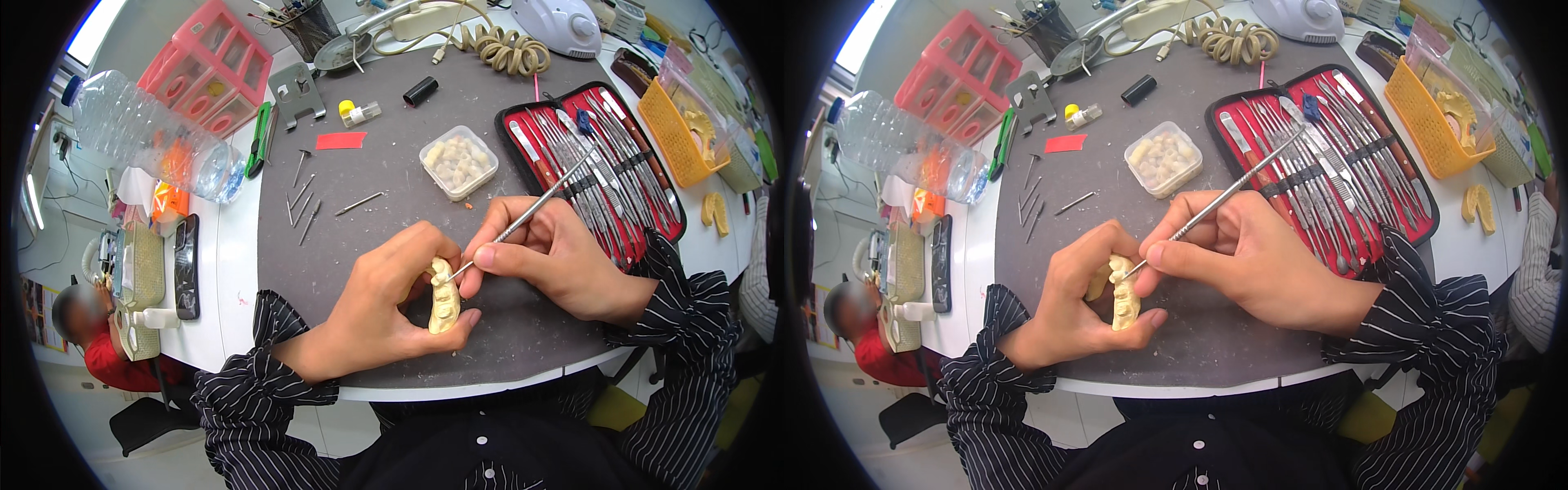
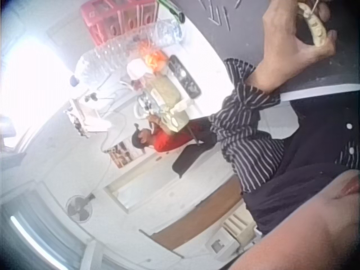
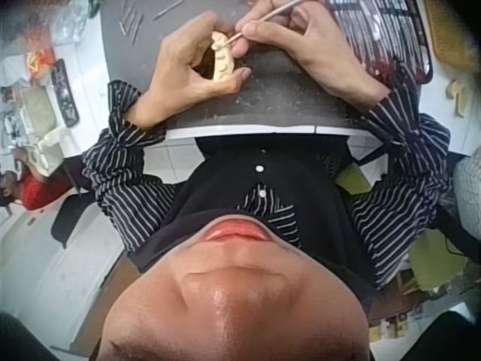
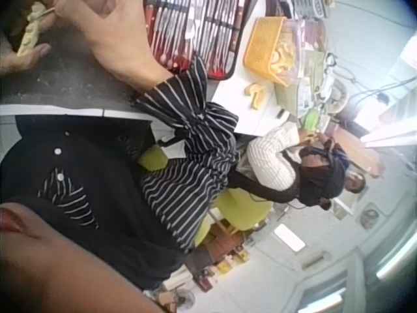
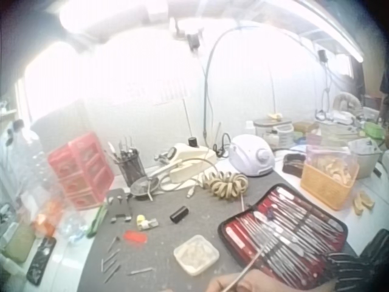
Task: The person holds a yellow dental model and uses a metal carving tool to shape and refine its surface. They rotate the model to access different areas and continue carving with precise hand movements.
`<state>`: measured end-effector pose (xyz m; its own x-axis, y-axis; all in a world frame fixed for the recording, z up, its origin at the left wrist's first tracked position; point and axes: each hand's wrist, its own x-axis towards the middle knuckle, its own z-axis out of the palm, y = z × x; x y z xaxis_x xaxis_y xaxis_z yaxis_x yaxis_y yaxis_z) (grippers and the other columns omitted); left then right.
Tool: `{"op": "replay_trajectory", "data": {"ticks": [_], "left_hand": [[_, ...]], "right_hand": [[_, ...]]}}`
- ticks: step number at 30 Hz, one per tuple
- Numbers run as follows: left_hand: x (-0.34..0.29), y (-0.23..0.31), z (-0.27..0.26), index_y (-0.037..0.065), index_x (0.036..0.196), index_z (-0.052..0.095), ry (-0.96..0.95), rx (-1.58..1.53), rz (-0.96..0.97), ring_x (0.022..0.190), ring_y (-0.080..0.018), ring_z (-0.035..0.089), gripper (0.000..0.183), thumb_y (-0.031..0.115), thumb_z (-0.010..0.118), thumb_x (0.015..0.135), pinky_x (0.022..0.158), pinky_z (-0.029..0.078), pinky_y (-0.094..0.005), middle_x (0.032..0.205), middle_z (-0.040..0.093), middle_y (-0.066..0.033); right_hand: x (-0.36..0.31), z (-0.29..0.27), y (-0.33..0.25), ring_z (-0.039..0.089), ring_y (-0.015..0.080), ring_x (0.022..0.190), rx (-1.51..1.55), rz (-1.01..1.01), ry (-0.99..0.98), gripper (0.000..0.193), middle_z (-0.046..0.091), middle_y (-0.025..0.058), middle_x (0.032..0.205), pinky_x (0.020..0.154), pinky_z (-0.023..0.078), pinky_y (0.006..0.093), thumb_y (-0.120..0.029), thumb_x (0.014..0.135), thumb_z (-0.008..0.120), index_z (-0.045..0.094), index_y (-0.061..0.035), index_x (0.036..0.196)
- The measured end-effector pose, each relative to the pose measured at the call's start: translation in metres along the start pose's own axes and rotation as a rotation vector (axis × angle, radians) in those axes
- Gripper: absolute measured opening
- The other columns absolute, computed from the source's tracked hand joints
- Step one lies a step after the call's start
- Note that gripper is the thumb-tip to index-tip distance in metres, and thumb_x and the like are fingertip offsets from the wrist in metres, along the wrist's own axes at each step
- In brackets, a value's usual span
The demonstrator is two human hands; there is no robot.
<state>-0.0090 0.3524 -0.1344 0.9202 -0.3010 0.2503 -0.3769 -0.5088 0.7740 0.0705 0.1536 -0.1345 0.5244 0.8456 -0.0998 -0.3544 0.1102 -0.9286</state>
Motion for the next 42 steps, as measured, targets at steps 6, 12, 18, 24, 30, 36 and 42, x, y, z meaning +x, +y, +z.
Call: {"op": "replay_trajectory", "data": {"ticks": [6,12,18,24,30,36,42], "left_hand": [[-0.004,-0.002,0.005,0.002,0.092,0.056,0.004,0.007,-0.016,0.068,-0.0152,0.058,0.038,0.014,0.080,0.066,0.057,0.049,-0.0268,0.085,0.054,-0.0062],[-0.002,-0.001,0.005,0.004,0.093,0.056,-0.014,0.057,0.021,0.067,-0.0148,0.059,0.039,0.016,0.082,0.066,0.057,0.050,-0.0275,0.085,0.053,-0.0058],[-0.001,0.014,-0.008,0.003,0.103,0.056,-0.048,-0.013,-0.114,0.069,-0.0181,0.056,0.040,0.017,0.078,0.073,0.059,0.047,-0.0306,0.088,0.051,-0.0084],[-0.006,0.004,-0.011,0.001,0.117,0.052,0.055,-0.006,-0.040,0.073,-0.0221,0.056,0.035,0.003,0.062,0.084,0.065,0.047,-0.0329,0.094,0.053,-0.0135],[-0.006,0.006,-0.002,0.001,0.122,0.050,0.206,-0.221,-0.165,0.091,-0.0183,0.062,0.042,-0.005,0.063,0.083,0.070,0.055,-0.0265,0.104,0.059,-0.0161],[-0.007,0.004,-0.002,-0.002,0.125,0.050,0.238,-0.377,-0.117,0.090,-0.0151,0.066,0.050,0.004,0.072,0.081,0.069,0.059,-0.0258,0.104,0.065,-0.0093],[-0.008,-0.001,-0.003,-0.003,0.117,0.059,0.256,-0.218,-0.125,0.085,-0.0143,0.067,0.033,0.010,0.068,0.087,0.070,0.058,-0.0265,0.095,0.068,-0.0099]], "right_hand": [[-0.001,0.001,0.004,0.065,0.0116,0.086,-0.050,-0.008,0.004,0.013,0.069,0.0115,0.088,0.083,0.049,0.0254,-0.010,0.092,0.060,0.056,0.0015,0.095],[-0.001,0.005,-0.001,0.061,0.0095,0.077,-0.147,0.072,0.033,0.012,0.065,0.0063,0.078,0.079,0.048,0.0248,-0.011,0.091,0.057,0.054,0.0012,0.092],[0.004,-0.003,0.007,0.057,0.0098,0.083,0.180,-0.164,0.154,0.014,0.060,0.0052,0.087,0.082,0.047,0.0269,-0.013,0.095,0.049,0.055,-0.0024,0.102],[-0.003,0.013,0.002,0.060,0.0150,0.094,-0.405,-0.338,0.236,0.027,0.064,0.0088,0.108,0.084,0.047,0.0284,-0.016,0.094,0.058,0.060,0.0023,0.113],[-0.005,0.010,0.011,0.069,0.0166,0.082,-0.640,-0.399,0.221,0.041,0.067,0.0113,0.104,0.071,0.056,0.0260,-0.004,0.080,0.072,0.060,0.0019,0.118],[-0.004,0.010,0.001,0.065,0.0178,0.099,-0.301,-0.238,0.199,0.036,0.064,0.0116,0.110,0.081,0.056,0.0263,0.000,0.089,0.062,0.055,0.0015,0.124],[-0.005,0.011,0.000,0.067,0.0173,0.095,-0.344,-0.183,0.176,0.039,0.064,0.0116,0.108,0.082,0.056,0.0268,0.000,0.084,0.066,0.056,0.0012,0.122]]}}
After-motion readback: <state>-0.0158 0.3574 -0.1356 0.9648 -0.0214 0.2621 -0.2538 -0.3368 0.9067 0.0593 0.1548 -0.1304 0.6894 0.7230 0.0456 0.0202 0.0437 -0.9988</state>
